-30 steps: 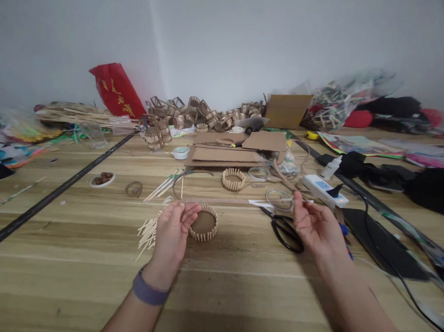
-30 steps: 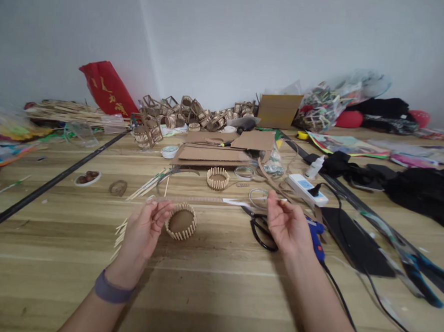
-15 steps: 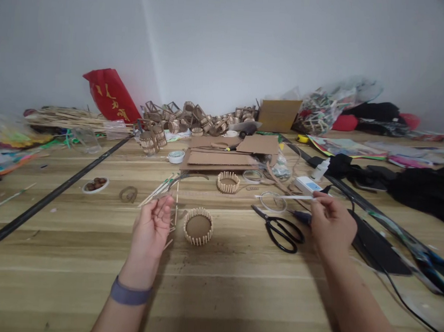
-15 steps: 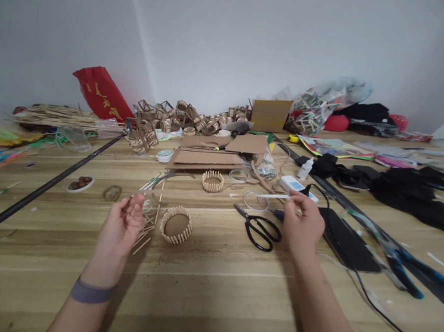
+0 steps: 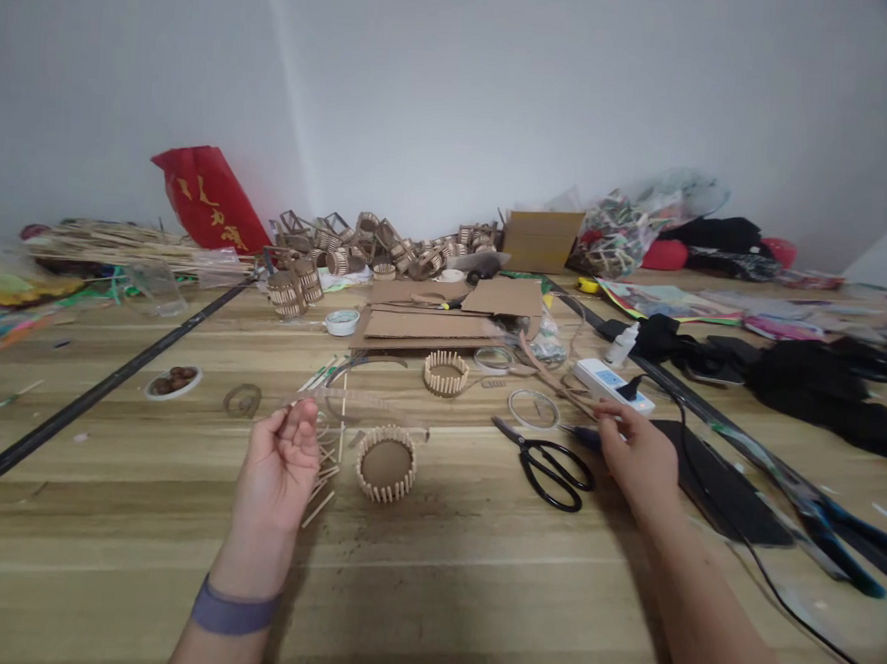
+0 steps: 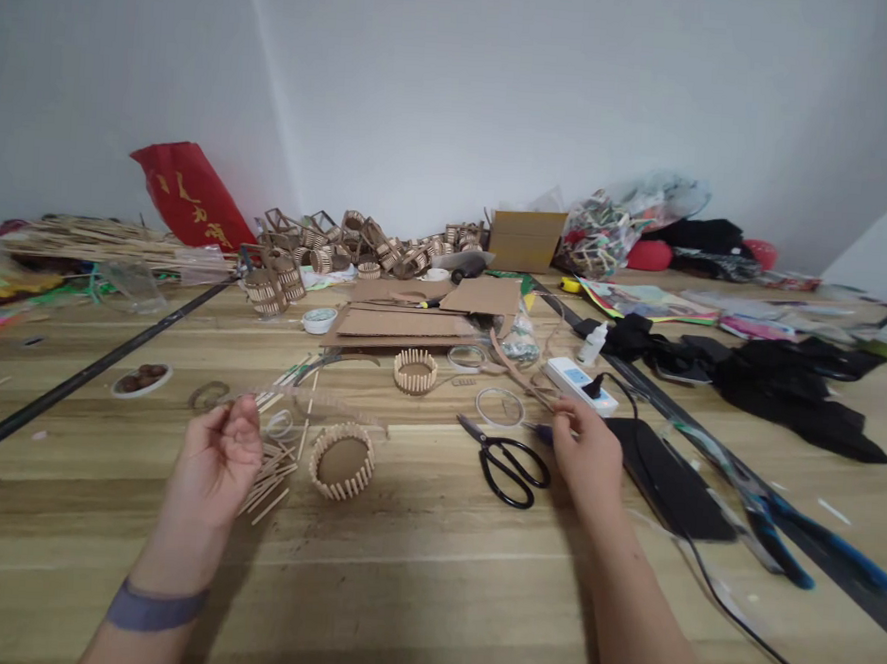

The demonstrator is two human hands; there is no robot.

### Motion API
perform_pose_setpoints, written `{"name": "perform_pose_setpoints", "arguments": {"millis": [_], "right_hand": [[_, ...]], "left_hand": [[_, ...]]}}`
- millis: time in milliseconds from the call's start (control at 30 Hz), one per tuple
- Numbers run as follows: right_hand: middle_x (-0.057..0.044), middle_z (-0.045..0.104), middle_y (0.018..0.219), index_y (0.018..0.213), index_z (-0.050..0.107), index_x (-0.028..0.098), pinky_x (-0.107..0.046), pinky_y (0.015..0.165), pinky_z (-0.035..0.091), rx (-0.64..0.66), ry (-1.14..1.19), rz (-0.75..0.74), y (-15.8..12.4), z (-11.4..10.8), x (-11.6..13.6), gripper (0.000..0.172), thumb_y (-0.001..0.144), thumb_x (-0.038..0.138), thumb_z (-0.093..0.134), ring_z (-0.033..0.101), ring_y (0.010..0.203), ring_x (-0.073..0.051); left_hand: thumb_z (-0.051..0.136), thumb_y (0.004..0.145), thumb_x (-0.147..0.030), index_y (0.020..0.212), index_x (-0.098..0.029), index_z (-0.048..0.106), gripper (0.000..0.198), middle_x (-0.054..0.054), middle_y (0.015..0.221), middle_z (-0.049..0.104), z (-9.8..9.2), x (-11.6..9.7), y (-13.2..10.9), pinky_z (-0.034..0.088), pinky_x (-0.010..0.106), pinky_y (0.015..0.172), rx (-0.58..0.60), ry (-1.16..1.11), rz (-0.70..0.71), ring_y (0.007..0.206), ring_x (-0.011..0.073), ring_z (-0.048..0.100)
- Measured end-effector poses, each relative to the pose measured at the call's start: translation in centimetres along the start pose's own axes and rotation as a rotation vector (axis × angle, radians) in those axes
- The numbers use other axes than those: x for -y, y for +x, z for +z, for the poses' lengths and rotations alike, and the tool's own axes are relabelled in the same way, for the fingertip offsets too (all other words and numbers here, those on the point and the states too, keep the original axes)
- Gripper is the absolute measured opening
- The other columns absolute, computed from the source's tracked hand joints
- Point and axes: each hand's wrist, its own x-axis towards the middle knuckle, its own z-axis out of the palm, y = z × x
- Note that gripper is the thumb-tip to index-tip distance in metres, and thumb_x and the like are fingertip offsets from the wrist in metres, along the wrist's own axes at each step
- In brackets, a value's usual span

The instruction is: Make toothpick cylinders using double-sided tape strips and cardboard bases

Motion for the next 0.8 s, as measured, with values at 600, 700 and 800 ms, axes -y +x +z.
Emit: {"name": "perform_pose_setpoints", "arguments": {"millis": [600, 700, 800], "right_hand": [[-0.009, 0.068, 0.097, 0.089, 0.065, 0.024, -0.048, 0.091, 0.034, -0.121, -0.045, -0.577, -5.3, -1.2, 11.0, 0.02, 0.091, 0.035, 0.049, 0.058, 0.097, -0.028], [-0.005, 0.071, 0.095, 0.092, 0.066, 0.027, -0.047, 0.102, 0.027, -0.108, 0.016, -0.818, -7.8, -0.9, 15.1, 0.008, 0.087, 0.032, 0.061, 0.061, 0.097, -0.025], [-0.001, 0.074, 0.092, 0.088, 0.066, 0.028, -0.043, 0.105, 0.023, -0.174, -0.041, -0.888, -8.5, -0.1, 17.6, 0.005, 0.085, 0.032, 0.066, 0.062, 0.097, -0.021]], "left_hand": [[0.049, 0.083, -0.002, 0.068, -0.013, 0.058, 0.02, 0.005, 0.061, 0.071, 0.7, 3.5, -2.7, 0.053, 0.011, 0.047, 0.096, 0.1, -0.184, 0.054, 0.0112, 0.069], [0.051, 0.082, -0.002, 0.07, -0.013, 0.057, 0.018, 0.004, 0.061, 0.071, 0.6, 3.6, -2.9, 0.054, 0.013, 0.047, 0.127, 0.108, -0.181, 0.054, 0.0118, 0.069], [0.048, 0.084, -0.003, 0.07, -0.013, 0.057, 0.02, 0.003, 0.061, 0.07, 0.9, 3.4, -3.1, 0.053, 0.013, 0.046, 0.135, 0.115, -0.195, 0.053, 0.0109, 0.068]]}}
